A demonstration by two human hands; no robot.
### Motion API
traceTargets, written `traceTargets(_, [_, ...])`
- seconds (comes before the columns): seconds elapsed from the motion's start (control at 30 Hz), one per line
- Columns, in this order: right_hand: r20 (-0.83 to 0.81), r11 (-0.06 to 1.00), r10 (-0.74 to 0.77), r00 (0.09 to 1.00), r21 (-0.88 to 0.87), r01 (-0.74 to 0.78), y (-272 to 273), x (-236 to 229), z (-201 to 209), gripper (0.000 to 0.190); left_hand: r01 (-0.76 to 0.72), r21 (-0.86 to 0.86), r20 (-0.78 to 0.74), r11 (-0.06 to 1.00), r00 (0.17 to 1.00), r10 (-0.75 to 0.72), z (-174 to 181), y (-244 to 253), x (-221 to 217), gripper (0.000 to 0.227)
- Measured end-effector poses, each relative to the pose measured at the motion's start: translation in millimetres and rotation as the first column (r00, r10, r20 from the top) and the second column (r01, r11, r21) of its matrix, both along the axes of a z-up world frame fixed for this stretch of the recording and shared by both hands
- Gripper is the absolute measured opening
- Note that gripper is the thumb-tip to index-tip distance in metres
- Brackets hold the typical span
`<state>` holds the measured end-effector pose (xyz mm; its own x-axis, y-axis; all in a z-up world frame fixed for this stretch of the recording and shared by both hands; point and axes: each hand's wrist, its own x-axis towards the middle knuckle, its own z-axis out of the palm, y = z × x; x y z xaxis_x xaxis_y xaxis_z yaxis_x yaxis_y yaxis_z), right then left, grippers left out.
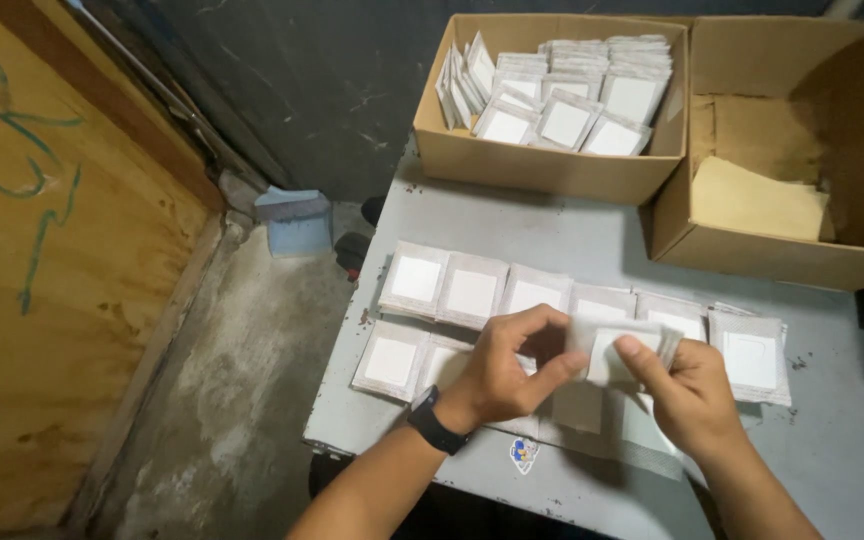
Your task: Sort and arrange small white packets from a cardboard box into organized rows on a table.
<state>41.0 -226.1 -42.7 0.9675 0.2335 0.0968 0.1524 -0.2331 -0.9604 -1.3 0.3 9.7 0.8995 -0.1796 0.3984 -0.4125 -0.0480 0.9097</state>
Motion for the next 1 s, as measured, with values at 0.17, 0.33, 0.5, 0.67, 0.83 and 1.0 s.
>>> traceTargets(0.17, [0.031,0.994,0.064,0.997,-0.090,-0.061,-3,-5,-12,0.066,-0.092,0.055,0.142,0.994,0.986,0.083,-4,-1,1,0.041])
traceTargets(0.33, [0.140,0.994,0.001,0.990,-0.108,0.014,-7,-5,-14,0.060,-0.008,0.033,0.208,0.999,0.978,0.001,-6,0,3,0.045])
traceTargets(0.5, [0.158,1.000,0.005,0.987,0.003,-0.006,3,-10,2,0.058,-0.051,0.056,0.257,0.997,0.966,0.035,-6,0,2,0.044])
traceTargets(0.67, [0.150,0.997,0.072,0.986,0.013,-0.075,3,-9,8,0.055,-0.093,0.064,0.299,0.994,0.952,0.070,3,4,-3,0.035])
traceTargets(0.83, [0.095,0.961,0.270,0.958,0.040,-0.275,-22,6,-35,0.052,-0.252,0.048,0.245,0.966,0.941,0.233,9,4,-19,0.014])
traceTargets(1.0, [0.023,0.969,0.248,0.969,0.017,-0.248,7,-8,17,0.018,-0.324,0.041,0.050,0.945,0.946,0.322,3,5,-52,0.020])
